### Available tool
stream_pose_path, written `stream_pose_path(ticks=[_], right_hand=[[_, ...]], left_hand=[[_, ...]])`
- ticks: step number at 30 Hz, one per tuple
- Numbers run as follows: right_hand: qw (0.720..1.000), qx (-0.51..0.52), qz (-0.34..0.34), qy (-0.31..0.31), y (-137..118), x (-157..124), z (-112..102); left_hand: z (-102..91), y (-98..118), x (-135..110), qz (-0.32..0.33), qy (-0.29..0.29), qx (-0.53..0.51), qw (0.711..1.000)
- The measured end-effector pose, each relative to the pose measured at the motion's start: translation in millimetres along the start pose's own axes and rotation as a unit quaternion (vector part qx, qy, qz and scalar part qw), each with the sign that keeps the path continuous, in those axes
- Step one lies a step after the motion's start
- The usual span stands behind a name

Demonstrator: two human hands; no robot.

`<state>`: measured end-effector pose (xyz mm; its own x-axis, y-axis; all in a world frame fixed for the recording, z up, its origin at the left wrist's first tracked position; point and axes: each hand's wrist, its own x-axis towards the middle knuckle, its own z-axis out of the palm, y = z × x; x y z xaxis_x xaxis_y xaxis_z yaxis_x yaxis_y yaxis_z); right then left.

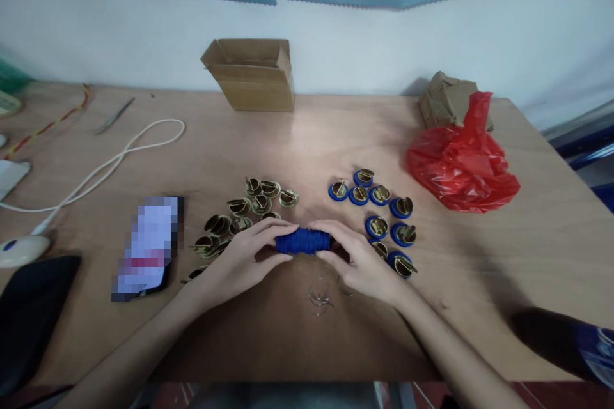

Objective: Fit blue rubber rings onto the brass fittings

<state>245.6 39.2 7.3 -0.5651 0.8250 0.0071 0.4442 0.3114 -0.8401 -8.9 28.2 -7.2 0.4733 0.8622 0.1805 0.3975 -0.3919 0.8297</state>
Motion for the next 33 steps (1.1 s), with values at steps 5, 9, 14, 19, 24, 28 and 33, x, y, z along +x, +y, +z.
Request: stream_pose_path(ticks=[5,9,14,19,24,28,33], right_hand=[[1.0,-0.012,-0.001,0.002,-0.2,0.7,0.1],[1.0,-0.02,-0.004,0.004,-0.4,0.9,0.1],[1.0,-0.03,-0.006,0.002,-0.3,0.6,-0.2],[1.0,-0.028,-0.004,0.002,-1.0,0.6,-0.1],[1.0,-0.029,-0.002,0.001,-1.1,0.3,0.2],[0.999,-0.033,-0.006,-0.001,-0.8,0.1,0.0],[0.999,-0.043,-0.009,0.002,-2.1,1.0,-0.3]], left_hand=[[0.3,0.6,-0.3,-0.018,-0.003,-0.017,1.0],[-2.8,2.1,0.8,-0.01,-0.014,-0.005,1.0],[-7.1,2.6,1.3,0.021,-0.021,0.023,0.999],[-8.2,2.3,-0.6,0.014,-0.037,0.025,0.999],[-8.6,2.7,0.3,0.022,-0.039,0.029,0.999],[-8.9,2.4,1.5,0.038,-0.031,0.039,0.998],[-7.8,1.3,1.1,0.048,-0.025,0.045,0.997]])
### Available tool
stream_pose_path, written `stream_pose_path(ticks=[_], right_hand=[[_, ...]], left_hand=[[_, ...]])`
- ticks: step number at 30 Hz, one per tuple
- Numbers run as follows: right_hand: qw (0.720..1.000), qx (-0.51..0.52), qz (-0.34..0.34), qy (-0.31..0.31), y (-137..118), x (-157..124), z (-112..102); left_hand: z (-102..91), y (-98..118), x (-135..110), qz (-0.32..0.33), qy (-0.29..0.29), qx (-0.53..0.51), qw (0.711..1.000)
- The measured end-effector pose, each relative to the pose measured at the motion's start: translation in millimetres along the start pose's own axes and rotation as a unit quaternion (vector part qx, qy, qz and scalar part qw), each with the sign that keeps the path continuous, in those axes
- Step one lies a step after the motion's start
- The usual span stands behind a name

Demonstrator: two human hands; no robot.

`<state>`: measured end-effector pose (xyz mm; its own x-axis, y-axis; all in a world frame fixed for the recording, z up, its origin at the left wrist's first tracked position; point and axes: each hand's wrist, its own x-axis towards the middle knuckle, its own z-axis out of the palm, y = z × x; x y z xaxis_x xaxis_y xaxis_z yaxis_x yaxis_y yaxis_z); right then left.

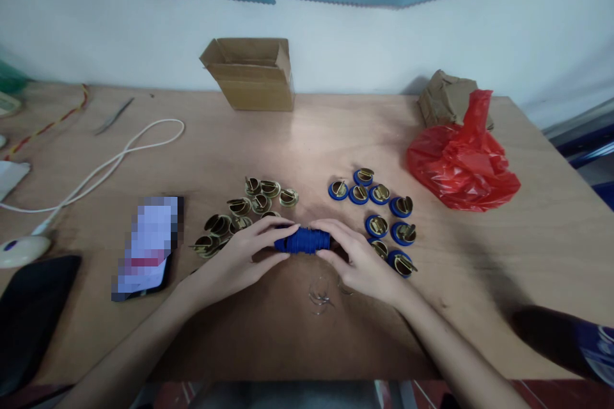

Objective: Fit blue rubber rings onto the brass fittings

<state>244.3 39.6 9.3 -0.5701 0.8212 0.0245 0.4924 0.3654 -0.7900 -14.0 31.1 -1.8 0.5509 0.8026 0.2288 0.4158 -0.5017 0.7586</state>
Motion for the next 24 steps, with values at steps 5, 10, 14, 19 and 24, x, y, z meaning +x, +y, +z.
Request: stream_pose_path(ticks=[5,10,14,19,24], right_hand=[[1.0,0.001,0.003,0.002,-1.9,0.6,0.0],[1.0,0.012,-0.001,-0.001,-0.4,-0.1,0.9],[1.0,0.008,-0.007,0.009,1.0,-0.9,2.2],[1.0,-0.007,0.002,0.019,1.5,-1.6,3.3],[1.0,-0.004,0.007,0.021,4.6,-2.0,5.3]], left_hand=[[3.1,-0.3,-1.7,-0.01,0.004,0.017,1.0],[4.6,1.8,-1.4,-0.021,0.013,0.008,1.0],[3.8,4.2,-1.2,-0.024,0.024,0.003,0.999],[3.0,4.9,-0.8,-0.025,0.028,0.002,0.999],[3.0,4.1,-0.1,-0.02,0.019,0.008,1.0]])
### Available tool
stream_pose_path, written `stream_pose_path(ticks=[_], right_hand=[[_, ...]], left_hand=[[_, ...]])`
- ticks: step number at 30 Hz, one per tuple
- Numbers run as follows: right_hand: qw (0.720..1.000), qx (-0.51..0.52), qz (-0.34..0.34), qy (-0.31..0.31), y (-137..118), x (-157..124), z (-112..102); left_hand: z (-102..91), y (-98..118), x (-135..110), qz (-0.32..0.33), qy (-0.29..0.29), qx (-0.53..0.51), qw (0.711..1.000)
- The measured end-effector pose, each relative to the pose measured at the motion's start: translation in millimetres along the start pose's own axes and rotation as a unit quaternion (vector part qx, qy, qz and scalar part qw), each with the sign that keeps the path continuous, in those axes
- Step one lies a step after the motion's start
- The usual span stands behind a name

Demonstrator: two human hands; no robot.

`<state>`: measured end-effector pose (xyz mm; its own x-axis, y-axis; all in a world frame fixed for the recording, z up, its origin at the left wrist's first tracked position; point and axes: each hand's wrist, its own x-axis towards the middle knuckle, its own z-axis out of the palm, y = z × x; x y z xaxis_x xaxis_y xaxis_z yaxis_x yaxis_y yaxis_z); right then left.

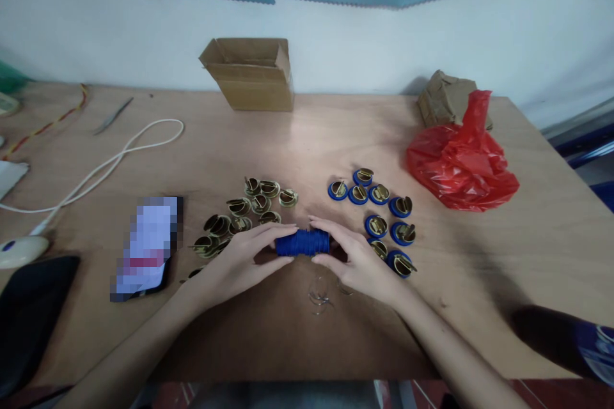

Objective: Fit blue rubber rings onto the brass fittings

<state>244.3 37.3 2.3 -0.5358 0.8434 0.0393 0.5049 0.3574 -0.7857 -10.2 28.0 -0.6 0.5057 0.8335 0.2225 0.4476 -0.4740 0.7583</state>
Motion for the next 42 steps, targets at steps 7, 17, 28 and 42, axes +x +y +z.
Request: stream_pose_path(ticks=[7,17,28,42], right_hand=[[0.999,-0.022,-0.028,0.012,3.2,-2.2,5.1],[0.999,-0.034,-0.025,0.012,-0.8,0.2,5.1],[0.997,-0.039,-0.064,0.037,1.9,-0.5,4.9],[0.994,-0.076,-0.074,0.037,2.0,0.0,3.5]], left_hand=[[-0.2,-0.1,-0.4,0.0,-0.009,0.001,1.0],[0.7,-1.0,-0.8,0.003,-0.004,0.011,1.0],[1.1,-1.5,-1.7,0.004,-0.008,0.018,1.0],[0.9,-1.4,-0.9,0.013,0.0,0.027,1.0]])
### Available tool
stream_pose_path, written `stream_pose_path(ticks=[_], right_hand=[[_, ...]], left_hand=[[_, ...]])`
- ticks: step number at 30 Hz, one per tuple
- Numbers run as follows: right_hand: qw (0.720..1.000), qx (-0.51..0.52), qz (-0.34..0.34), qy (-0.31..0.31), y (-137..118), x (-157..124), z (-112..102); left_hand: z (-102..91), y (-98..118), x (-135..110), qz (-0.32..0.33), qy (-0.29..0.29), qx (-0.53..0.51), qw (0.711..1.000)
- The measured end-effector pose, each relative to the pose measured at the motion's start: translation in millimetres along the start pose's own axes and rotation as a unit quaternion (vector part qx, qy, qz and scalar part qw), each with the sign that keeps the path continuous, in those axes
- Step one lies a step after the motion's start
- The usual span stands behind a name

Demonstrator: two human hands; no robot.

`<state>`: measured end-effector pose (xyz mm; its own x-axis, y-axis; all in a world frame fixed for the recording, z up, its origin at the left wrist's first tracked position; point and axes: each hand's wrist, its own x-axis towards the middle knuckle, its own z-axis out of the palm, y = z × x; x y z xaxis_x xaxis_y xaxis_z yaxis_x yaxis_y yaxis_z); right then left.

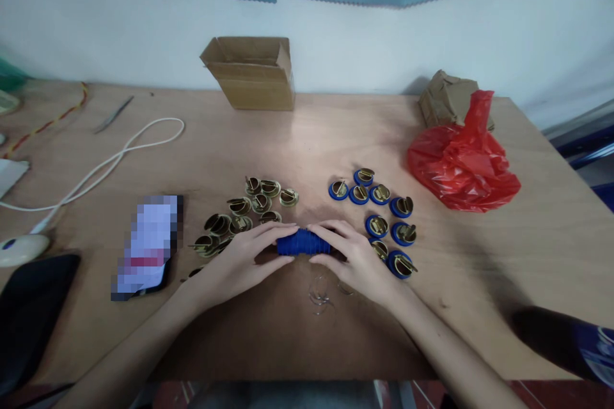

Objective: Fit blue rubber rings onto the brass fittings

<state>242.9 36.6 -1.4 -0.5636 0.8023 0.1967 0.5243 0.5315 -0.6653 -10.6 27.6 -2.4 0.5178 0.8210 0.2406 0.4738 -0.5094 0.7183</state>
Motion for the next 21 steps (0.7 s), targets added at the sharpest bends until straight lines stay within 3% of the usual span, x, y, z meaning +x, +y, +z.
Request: stream_pose_path(ticks=[21], right_hand=[[0.998,-0.062,-0.014,-0.01,-1.1,-3.0,-1.5]], left_hand=[[1.5,0.5,-1.1,0.003,0.001,0.0,1.0]])
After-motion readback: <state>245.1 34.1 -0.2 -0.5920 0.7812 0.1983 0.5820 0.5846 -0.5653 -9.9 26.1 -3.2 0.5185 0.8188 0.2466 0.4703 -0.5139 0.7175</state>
